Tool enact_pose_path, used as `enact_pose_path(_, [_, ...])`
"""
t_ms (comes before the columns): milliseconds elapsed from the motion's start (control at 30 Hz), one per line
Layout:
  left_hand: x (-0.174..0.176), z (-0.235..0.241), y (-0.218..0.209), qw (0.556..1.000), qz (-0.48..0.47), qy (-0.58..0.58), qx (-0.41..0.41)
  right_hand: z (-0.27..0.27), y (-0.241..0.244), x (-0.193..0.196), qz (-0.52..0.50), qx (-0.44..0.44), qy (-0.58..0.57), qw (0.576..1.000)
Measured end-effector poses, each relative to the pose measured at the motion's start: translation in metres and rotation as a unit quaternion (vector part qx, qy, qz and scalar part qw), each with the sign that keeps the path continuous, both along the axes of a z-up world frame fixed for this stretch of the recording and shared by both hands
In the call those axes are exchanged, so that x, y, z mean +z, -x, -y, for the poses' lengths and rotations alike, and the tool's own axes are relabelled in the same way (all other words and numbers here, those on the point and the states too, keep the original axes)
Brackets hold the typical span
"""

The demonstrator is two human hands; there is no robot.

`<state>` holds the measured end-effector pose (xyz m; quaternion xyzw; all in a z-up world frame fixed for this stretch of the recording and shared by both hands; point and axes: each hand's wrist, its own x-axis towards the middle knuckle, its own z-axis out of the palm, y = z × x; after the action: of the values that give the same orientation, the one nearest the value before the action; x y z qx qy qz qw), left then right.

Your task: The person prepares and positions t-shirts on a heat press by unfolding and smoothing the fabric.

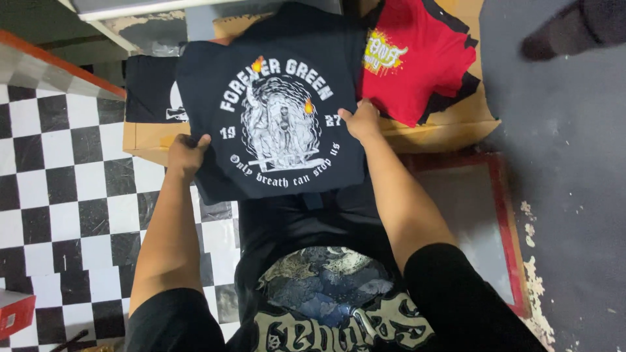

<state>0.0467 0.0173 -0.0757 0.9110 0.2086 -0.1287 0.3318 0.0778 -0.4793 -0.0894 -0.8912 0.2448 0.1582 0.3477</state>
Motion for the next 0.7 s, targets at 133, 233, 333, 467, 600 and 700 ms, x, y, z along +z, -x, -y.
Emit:
enact_pose_path(133, [0.049, 0.009, 0.024, 0.998, -0.056, 0.032, -0.021, -0.004, 0.031, 0.062, -0.029, 0.022, -0.056, 0.998])
enact_pose_path(233, [0.069, 0.014, 0.034, 0.992, -0.091, 0.078, -0.022, -0.023, 0.052, 0.126, -0.100, 0.037, -0.088, 0.990])
enact_pose_path(333, [0.085, 0.021, 0.035, 0.987, -0.111, 0.119, -0.017, -0.013, 0.046, 0.106, -0.113, 0.031, -0.104, 0.988])
enact_pose_path(467, [0.069, 0.016, -0.001, 0.985, -0.082, 0.148, 0.020, -0.024, 0.027, 0.093, 0.091, 0.081, 0.017, 0.992])
enact_pose_path(600, [0.037, 0.028, -0.048, 0.983, 0.152, 0.071, 0.080, -0.076, 0.016, 0.094, 0.310, 0.173, 0.068, 0.932])
enact_pose_path(700, [0.069, 0.063, -0.069, 0.971, 0.235, -0.046, 0.004, -0.109, 0.013, 0.094, 0.270, 0.232, 0.084, 0.931])
